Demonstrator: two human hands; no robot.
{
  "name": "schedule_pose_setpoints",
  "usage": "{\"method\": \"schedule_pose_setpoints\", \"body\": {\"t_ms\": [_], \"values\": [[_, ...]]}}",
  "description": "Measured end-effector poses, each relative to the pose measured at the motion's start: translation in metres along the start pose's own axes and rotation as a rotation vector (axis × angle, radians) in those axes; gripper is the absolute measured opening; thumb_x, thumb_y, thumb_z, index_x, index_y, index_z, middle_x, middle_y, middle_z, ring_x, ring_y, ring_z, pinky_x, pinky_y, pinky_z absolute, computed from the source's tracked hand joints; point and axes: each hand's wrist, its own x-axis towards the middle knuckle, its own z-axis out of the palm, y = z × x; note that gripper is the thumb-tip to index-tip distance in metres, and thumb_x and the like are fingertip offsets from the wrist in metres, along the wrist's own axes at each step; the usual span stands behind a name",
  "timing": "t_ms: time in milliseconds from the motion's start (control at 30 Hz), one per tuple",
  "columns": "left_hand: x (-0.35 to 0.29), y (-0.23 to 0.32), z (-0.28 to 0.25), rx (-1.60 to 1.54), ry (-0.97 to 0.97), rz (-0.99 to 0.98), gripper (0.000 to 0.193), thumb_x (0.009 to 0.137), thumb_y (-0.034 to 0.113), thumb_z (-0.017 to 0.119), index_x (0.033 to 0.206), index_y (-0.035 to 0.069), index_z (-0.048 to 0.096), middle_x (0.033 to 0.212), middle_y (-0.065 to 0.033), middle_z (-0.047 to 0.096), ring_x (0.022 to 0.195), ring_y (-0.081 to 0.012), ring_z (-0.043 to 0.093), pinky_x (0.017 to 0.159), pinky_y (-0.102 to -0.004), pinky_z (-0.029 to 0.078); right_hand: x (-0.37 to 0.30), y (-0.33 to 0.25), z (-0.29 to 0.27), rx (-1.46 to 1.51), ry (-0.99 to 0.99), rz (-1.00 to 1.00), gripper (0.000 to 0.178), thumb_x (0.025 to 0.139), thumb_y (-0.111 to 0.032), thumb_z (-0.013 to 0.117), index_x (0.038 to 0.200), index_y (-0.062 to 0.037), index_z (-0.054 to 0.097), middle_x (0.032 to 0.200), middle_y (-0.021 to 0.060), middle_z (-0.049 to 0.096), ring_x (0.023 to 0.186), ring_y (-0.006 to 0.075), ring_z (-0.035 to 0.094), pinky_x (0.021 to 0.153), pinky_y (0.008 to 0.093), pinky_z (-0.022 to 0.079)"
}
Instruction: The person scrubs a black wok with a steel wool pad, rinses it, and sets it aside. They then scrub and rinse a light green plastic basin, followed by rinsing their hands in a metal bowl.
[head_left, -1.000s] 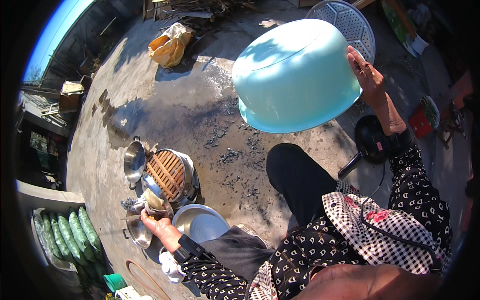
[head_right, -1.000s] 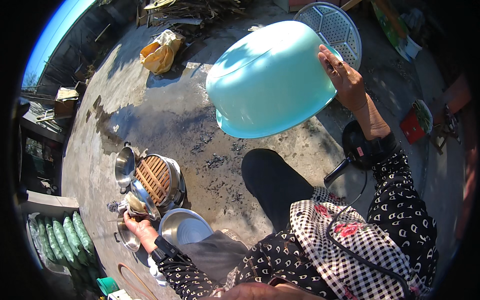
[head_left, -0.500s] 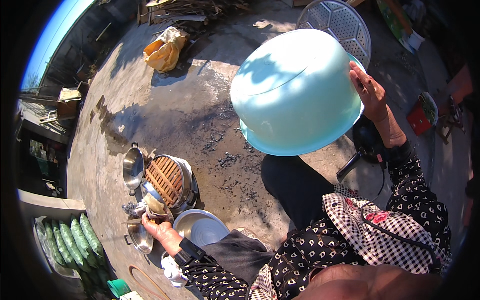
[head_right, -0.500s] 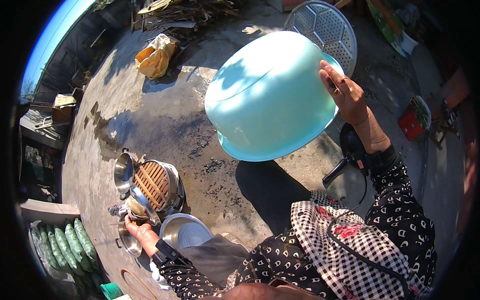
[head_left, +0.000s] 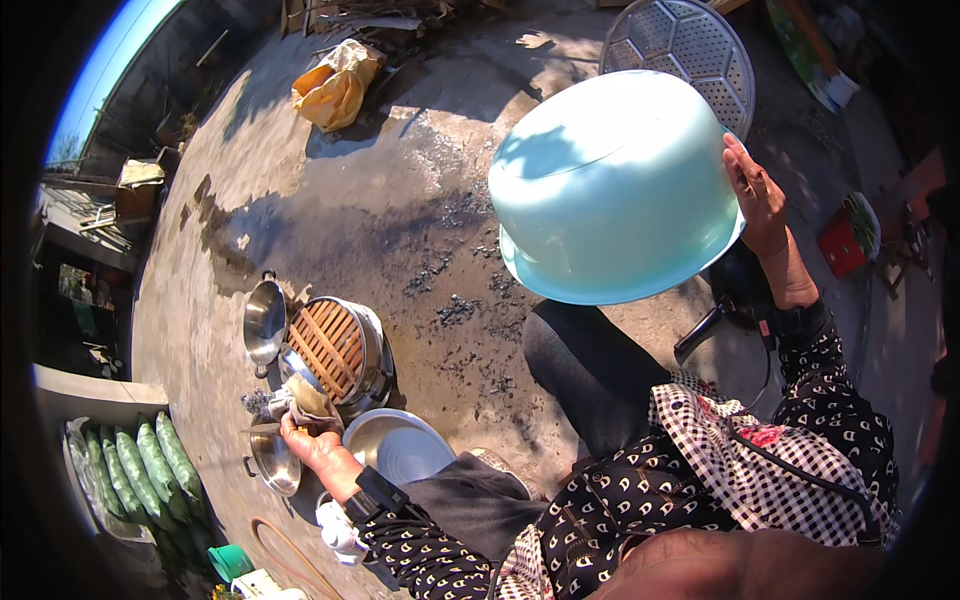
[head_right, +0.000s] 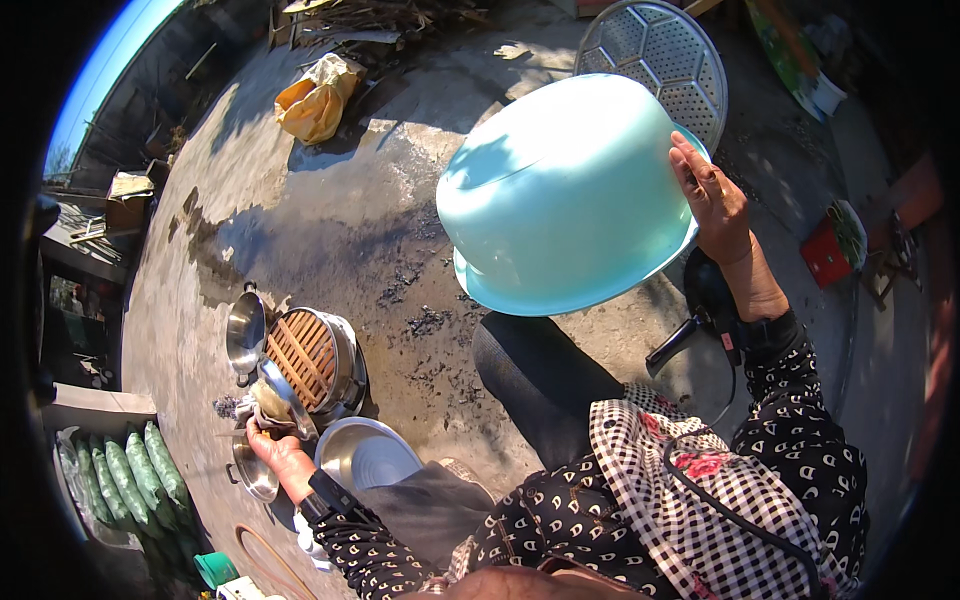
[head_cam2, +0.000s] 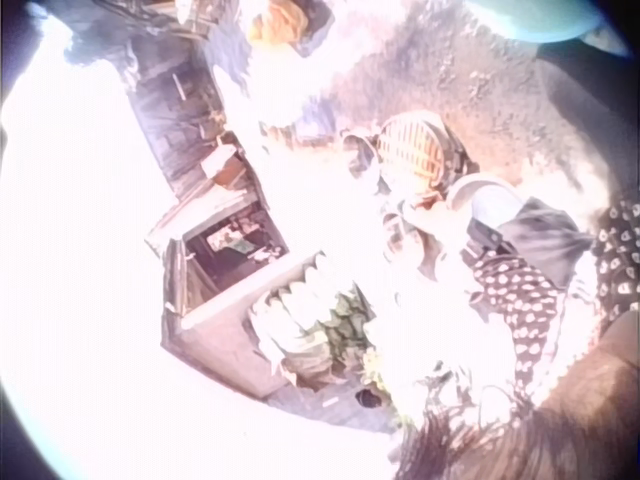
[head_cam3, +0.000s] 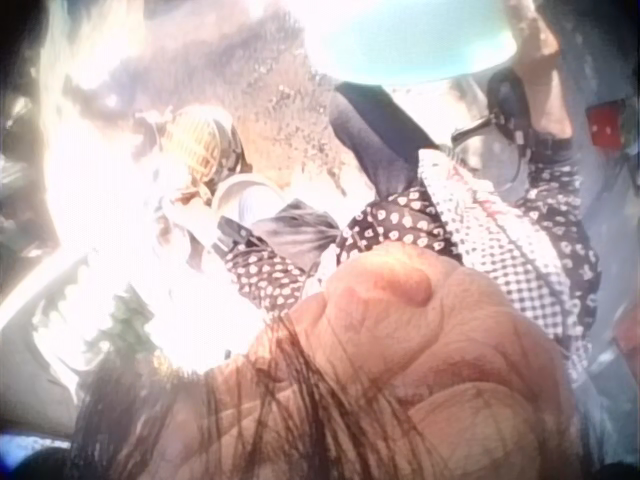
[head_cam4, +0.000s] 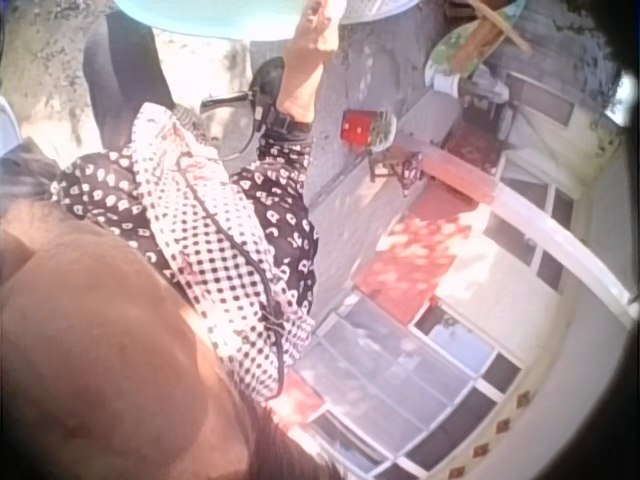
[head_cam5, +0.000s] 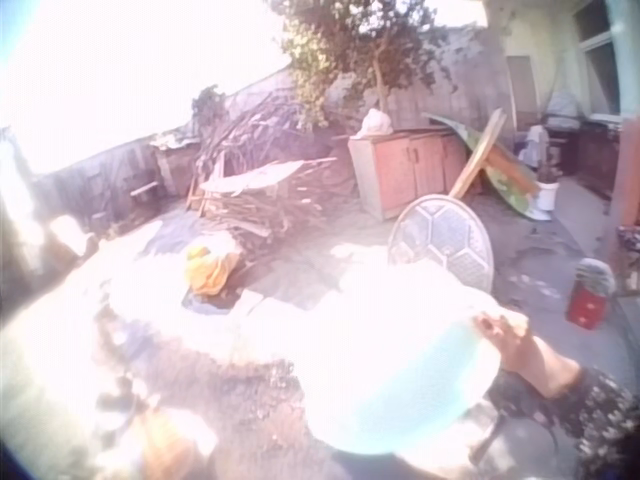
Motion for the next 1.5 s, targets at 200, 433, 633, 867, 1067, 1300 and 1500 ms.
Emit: {"method": "schedule_pose_setpoints", "body": {"t_ms": [200, 433, 633, 867, 1067, 1300, 1500], "values": [[-0.006, -0.002, 0.002, -0.003, -0.061, -0.044, 0.035, 0.085, 0.026, 0.062, 0.115, 0.010, 0.067, 0.114, -0.0055, 0.070, 0.104, -0.0268, 0.067, 0.088, -0.0457, 0.055, -0.006, 0.002, 0.001, 0.022, 0.001, 0.016, 0.052, 0.094, 0.001, 0.061, 0.144, -0.0104, 0.052, 0.139, 0.0170, 0.059, 0.115, 0.0341, 0.067, 0.089, 0.0388, 0.060], [-0.033, -0.021, 0.022, -0.072, -0.130, -0.099, 0.025, 0.083, 0.016, 0.069, 0.107, 0.010, 0.067, 0.102, -0.0057, 0.070, 0.096, -0.0236, 0.068, 0.089, -0.0427, 0.057, -0.001, -0.003, 0.017, 0.008, -0.017, -0.031, 0.053, 0.092, 0.001, 0.063, 0.143, -0.0074, 0.053, 0.140, 0.0152, 0.059, 0.121, 0.0323, 0.063, 0.096, 0.0394, 0.057], [-0.052, -0.044, 0.048, -0.058, -0.282, -0.156, 0.023, 0.085, 0.012, 0.067, 0.108, 0.007, 0.066, 0.099, -0.0060, 0.070, 0.090, -0.0221, 0.070, 0.082, -0.0408, 0.060, 0.021, -0.015, 0.033, 0.114, -0.013, -0.111, 0.054, 0.091, 0.001, 0.064, 0.144, -0.0058, 0.052, 0.139, 0.0164, 0.059, 0.126, 0.0322, 0.060, 0.102, 0.0415, 0.053], [-0.086, -0.048, 0.073, -0.039, -0.421, -0.063, 0.022, 0.088, -0.002, 0.059, 0.108, 0.002, 0.066, 0.098, -0.0062, 0.069, 0.089, -0.0183, 0.070, 0.081, -0.0322, 0.060, 0.054, -0.041, 0.057, 0.311, -0.019, -0.143, 0.055, 0.091, 0.001, 0.065, 0.144, -0.0054, 0.052, 0.138, 0.0178, 0.060, 0.126, 0.0347, 0.060, 0.103, 0.0434, 0.052], [-0.127, -0.035, 0.087, 0.012, -0.650, -0.026, 0.019, 0.091, -0.002, 0.060, 0.109, 0.001, 0.065, 0.099, -0.0082, 0.069, 0.090, -0.0186, 0.070, 0.083, -0.0320, 0.061, 0.072, -0.064, 0.059, 0.386, 0.001, -0.138, 0.047, 0.091, -0.001, 0.067, 0.138, -0.0050, 0.059, 0.135, 0.0171, 0.063, 0.123, 0.0334, 0.063, 0.100, 0.0434, 0.054], [-0.151, -0.030, 0.103, 0.091, -0.669, 0.014, 0.043, 0.088, -0.002, 0.067, 0.127, 0.007, 0.052, 0.106, -0.0040, 0.066, 0.094, -0.0138, 0.067, 0.080, -0.0282, 0.057, 0.090, -0.082, 0.055, 0.333, 0.025, -0.194, 0.041, 0.091, -0.001, 0.067, 0.132, -0.0044, 0.064, 0.132, 0.0156, 0.065, 0.118, 0.0309, 0.066, 0.096, 0.0409, 0.057], [-0.156, -0.038, 0.106, 0.274, -0.744, 0.059, 0.057, 0.083, 0.005, 0.079, 0.131, 0.005, 0.048, 0.107, -0.0044, 0.064, 0.092, -0.0118, 0.064, 0.079, -0.0270, 0.055, 0.104, -0.103, 0.042, 0.242, 0.039, -0.357, 0.037, 0.092, 0.000, 0.067, 0.128, -0.0064, 0.066, 0.129, 0.0132, 0.067, 0.116, 0.0286, 0.067, 0.095, 0.0401, 0.058]]}}
